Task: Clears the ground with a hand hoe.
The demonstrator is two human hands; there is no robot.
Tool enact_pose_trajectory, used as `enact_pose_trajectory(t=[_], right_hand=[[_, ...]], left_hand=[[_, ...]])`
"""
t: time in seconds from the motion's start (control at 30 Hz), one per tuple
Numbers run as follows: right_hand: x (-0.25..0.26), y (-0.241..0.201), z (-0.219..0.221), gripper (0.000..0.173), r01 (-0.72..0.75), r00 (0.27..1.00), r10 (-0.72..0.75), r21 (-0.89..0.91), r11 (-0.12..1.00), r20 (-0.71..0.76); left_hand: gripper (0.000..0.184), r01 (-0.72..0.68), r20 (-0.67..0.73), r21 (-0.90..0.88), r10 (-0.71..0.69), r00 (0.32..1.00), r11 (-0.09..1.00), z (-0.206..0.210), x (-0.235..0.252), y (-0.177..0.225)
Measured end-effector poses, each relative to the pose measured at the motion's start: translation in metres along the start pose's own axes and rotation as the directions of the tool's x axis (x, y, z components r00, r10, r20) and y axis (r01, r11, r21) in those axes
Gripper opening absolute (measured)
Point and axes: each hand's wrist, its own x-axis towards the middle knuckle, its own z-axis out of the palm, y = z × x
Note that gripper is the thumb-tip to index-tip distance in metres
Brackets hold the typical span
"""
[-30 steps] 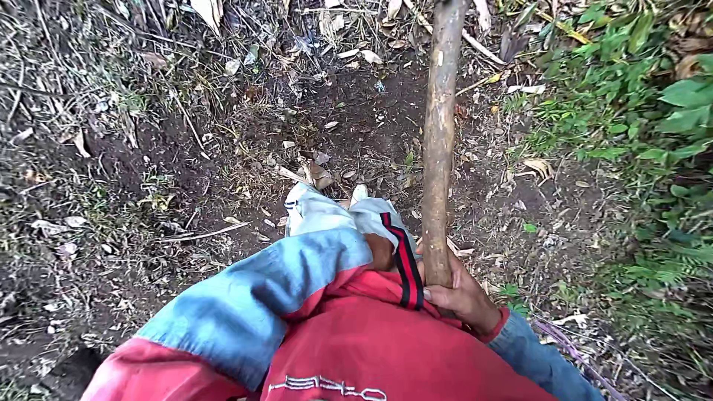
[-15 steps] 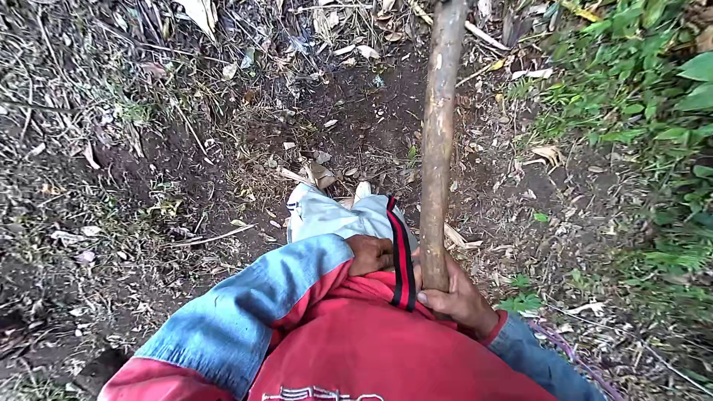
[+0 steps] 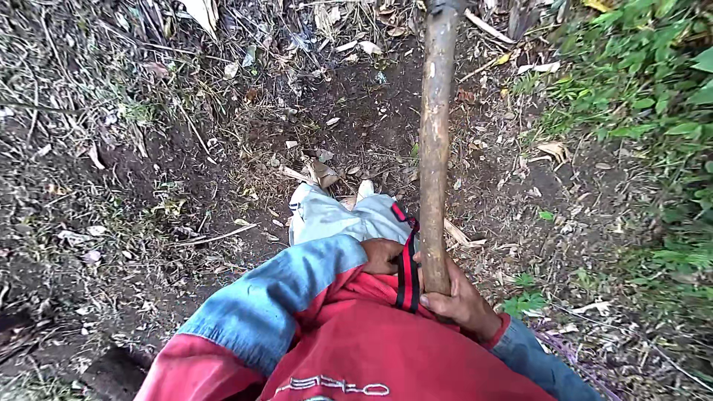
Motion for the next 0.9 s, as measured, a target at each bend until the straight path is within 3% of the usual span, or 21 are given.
enact_pose_trajectory(t=[0.23,0.37,0.47,0.5,0.57,0.63,0.7,0.8,0.9], right_hand=[[0.000,0.000,0.004,0.069,0.022,0.999,-0.025,0.067,0.997,0.036],[-0.001,0.002,0.001,0.067,0.038,0.999,-0.037,-0.006,0.999,0.038],[-0.001,0.004,0.002,0.067,0.036,0.999,-0.035,-0.029,0.999,0.038],[-0.001,0.005,0.002,0.067,0.037,0.999,-0.036,-0.029,0.999,0.040],[-0.001,0.006,0.001,0.068,0.037,0.998,-0.036,-0.028,0.999,0.043],[-0.002,0.005,0.002,0.069,0.018,0.999,-0.017,-0.033,0.999,0.029],[-0.004,0.005,0.001,0.070,-0.001,1.000,0.001,-0.043,0.999,0.012],[-0.003,0.004,0.002,0.070,-0.004,1.000,0.004,-0.047,0.999,0.006],[-0.001,0.002,0.003,0.069,0.003,1.000,-0.003,-0.019,1.000,0.016]], left_hand=[[0.043,0.163,0.112,-0.055,-0.156,0.981,0.985,-0.013,-0.030,0.000],[0.055,0.259,0.119,-0.062,-0.250,0.961,0.964,-0.016,-0.045,-0.003],[0.048,0.424,0.148,0.080,-0.432,0.890,0.902,-0.031,-0.046,0.044],[0.045,0.419,0.148,0.114,-0.433,0.889,0.901,-0.031,-0.041,0.049],[0.043,0.272,0.088,0.129,-0.284,0.955,0.954,-0.018,-0.029,0.019],[0.034,0.075,-0.012,0.036,-0.074,0.997,0.997,0.000,-0.016,-0.010],[0.024,-0.062,-0.059,-0.069,0.058,0.997,0.996,0.007,-0.008,-0.016],[0.029,0.001,0.002,-0.048,-0.001,1.000,0.999,0.003,-0.017,-0.007],[0.048,0.124,0.074,-0.004,-0.124,0.990,0.992,-0.008,-0.041,-0.002]])
